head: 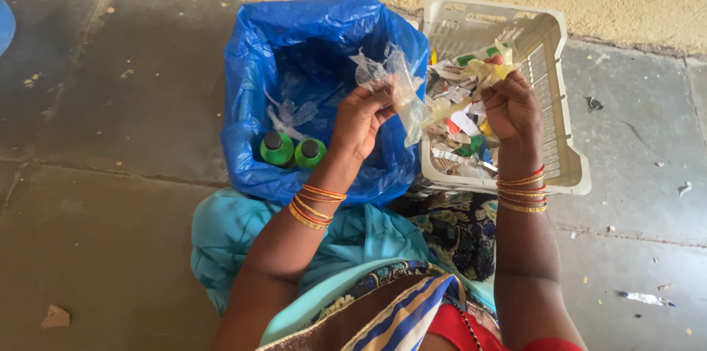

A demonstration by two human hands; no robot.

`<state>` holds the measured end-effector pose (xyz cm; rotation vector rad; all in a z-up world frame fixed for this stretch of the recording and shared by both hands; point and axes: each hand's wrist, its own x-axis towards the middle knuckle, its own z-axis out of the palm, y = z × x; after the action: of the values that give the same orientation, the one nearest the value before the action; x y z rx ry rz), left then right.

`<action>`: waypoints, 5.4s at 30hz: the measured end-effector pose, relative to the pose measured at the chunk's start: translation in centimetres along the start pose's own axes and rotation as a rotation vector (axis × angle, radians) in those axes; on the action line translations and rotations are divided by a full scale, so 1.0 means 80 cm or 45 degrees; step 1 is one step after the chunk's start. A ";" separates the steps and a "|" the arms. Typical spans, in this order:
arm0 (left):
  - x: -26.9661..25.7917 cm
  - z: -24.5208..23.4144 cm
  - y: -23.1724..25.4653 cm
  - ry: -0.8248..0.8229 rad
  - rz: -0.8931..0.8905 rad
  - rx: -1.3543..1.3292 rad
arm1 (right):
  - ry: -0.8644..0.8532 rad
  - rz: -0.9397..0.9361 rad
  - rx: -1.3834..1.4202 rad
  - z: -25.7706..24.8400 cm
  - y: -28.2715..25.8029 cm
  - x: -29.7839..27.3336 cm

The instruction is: The person sits on the floor and sorts items from a white plastic basket into a blue plastic bag. They handle green plastic bottles, clear plastic wrappers, and small pieces of paper or cardboard, placing them one by one into the bag.

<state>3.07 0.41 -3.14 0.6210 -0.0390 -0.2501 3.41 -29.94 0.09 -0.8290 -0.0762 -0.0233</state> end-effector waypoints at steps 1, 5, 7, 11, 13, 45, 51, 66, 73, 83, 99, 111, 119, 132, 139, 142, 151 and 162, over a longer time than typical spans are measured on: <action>0.000 0.000 0.000 0.005 -0.011 -0.012 | -0.018 -0.009 -0.009 0.005 -0.002 0.003; -0.006 -0.004 0.006 0.002 -0.013 -0.011 | -0.031 -0.083 0.021 0.034 -0.005 0.003; -0.009 -0.007 0.008 0.014 0.009 0.057 | -0.019 -0.088 0.141 0.053 -0.008 0.003; -0.011 -0.010 0.002 0.052 0.035 0.202 | -0.010 -0.124 0.297 0.104 -0.005 -0.008; -0.009 -0.008 -0.006 0.062 0.032 0.251 | -0.116 -0.156 0.290 0.135 0.005 -0.015; -0.046 -0.049 0.058 0.268 0.599 0.777 | -0.417 -0.332 -1.752 0.287 0.118 -0.048; -0.056 -0.060 0.128 0.268 0.865 1.277 | -0.597 -0.067 -1.500 0.310 0.146 0.014; -0.080 -0.185 0.228 0.498 0.739 0.741 | -1.174 -0.468 -1.618 0.174 0.352 0.218; -0.062 -0.251 0.208 0.712 0.621 1.916 | -1.418 -0.034 -2.198 0.103 0.515 0.248; -0.057 -0.253 0.199 0.717 0.434 2.028 | -1.224 0.355 -2.187 0.120 0.564 0.193; -0.061 -0.253 0.210 0.660 0.435 2.006 | -0.777 0.351 -1.643 0.239 0.216 0.170; -0.065 -0.239 0.212 0.638 0.500 2.170 | -0.737 -0.095 -2.628 -0.117 -0.018 0.030; -0.065 -0.224 0.210 0.682 0.418 2.114 | -0.527 0.667 -1.929 -0.025 0.026 -0.120; -0.066 -0.207 0.203 0.821 0.289 1.967 | -0.709 0.532 -2.005 -0.045 0.006 -0.076; -0.068 -0.216 0.202 0.770 0.371 2.005 | -0.818 -0.018 -2.377 -0.111 0.085 0.096; -0.068 -0.220 0.202 0.759 0.394 2.041 | -0.810 0.176 -2.656 -0.124 0.159 0.116; -0.069 -0.237 0.201 0.730 0.444 2.111 | -1.054 0.036 -2.232 -0.241 0.163 0.138; -0.085 -0.159 0.214 0.580 0.774 2.508 | 0.241 0.058 -1.798 -0.058 -0.031 0.046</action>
<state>1.64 22.73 -3.31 2.5431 -0.0225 0.6769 7.26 -34.98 -0.92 -2.2329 0.1673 -0.1208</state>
